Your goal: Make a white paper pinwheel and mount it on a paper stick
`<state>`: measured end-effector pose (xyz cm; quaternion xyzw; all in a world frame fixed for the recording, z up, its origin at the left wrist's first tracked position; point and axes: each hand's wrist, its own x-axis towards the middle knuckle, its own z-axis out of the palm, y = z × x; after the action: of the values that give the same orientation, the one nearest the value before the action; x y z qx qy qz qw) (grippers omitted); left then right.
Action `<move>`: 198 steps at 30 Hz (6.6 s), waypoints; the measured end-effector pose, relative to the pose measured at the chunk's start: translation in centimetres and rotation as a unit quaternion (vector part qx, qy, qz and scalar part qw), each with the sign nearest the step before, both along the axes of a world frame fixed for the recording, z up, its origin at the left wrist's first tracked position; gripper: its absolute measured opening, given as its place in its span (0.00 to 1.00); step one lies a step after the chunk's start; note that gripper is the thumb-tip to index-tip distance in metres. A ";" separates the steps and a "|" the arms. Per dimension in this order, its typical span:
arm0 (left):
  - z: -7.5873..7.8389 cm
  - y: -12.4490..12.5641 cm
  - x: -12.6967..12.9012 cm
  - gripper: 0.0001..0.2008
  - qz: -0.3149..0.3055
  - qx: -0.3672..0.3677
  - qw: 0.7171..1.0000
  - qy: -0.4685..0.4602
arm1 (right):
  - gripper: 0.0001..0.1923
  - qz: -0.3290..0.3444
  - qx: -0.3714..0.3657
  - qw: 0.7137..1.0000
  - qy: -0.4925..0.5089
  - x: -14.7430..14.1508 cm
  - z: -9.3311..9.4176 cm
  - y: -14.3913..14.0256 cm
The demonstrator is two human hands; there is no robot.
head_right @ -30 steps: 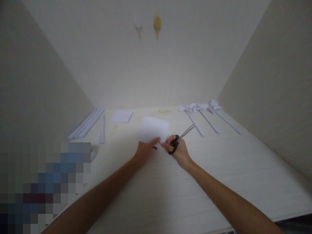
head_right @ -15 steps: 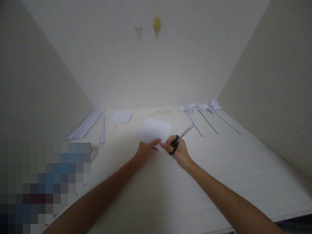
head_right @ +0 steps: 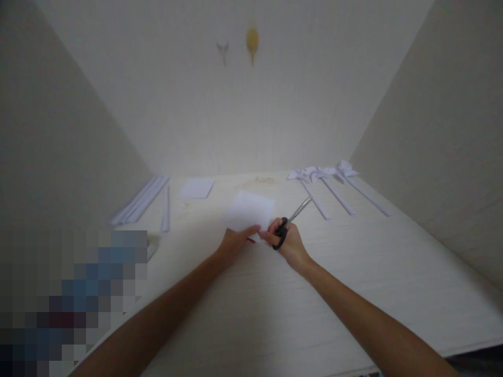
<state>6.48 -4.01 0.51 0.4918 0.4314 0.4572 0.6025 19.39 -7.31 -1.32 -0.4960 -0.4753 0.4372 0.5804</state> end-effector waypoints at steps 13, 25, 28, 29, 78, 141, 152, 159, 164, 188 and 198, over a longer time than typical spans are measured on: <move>0.0 1.2 -0.7 0.08 0.089 -0.001 0.994 -0.061 | 0.13 0.099 -0.059 0.993 0.006 0.7 0.7 0.1; -0.5 2.6 -1.2 0.07 0.077 0.016 0.990 -0.118 | 0.11 0.194 -0.122 0.960 -0.162 2.7 1.1 -0.2; -0.5 2.7 -1.3 0.08 0.087 0.010 0.986 -0.145 | 0.13 0.207 -0.120 0.957 -0.164 2.8 1.1 -0.3; -0.6 2.8 -1.3 0.08 0.091 0.007 0.984 -0.153 | 0.14 0.218 -0.118 0.955 -0.164 2.8 1.1 -0.4; -0.3 2.5 -1.2 0.08 0.112 -0.016 0.976 -0.187 | 0.23 0.225 -0.099 0.957 -0.151 1.2 1.1 -4.2; -0.3 2.2 -0.9 0.09 0.094 -0.018 0.979 -0.177 | 0.23 0.190 -0.113 0.954 -0.201 0.4 1.4 -3.9; -0.4 2.3 -0.9 0.09 0.095 -0.019 0.978 -0.186 | 0.23 0.196 -0.119 0.953 -0.198 0.6 1.3 -3.9; -0.3 2.3 -0.9 0.09 0.097 -0.023 0.977 -0.189 | 0.23 0.189 -0.128 0.955 -0.191 0.7 1.0 -3.9; -0.3 2.3 -0.8 0.09 0.098 -0.026 0.977 -0.189 | 0.22 0.188 -0.124 0.954 -0.197 0.7 0.9 -3.9; -0.3 0.6 -0.4 0.16 -0.087 0.079 0.993 0.008 | 0.15 -0.062 -0.045 0.995 0.063 0.7 0.6 -2.6; 0.1 0.3 -0.3 0.09 -0.078 0.062 0.995 -0.013 | 0.15 -0.054 -0.054 0.997 0.021 0.5 0.9 -2.8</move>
<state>6.18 -3.75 0.60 0.5544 0.3548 0.4406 0.6104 19.85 -10.08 -0.39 -0.5421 -0.4111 0.4403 0.5859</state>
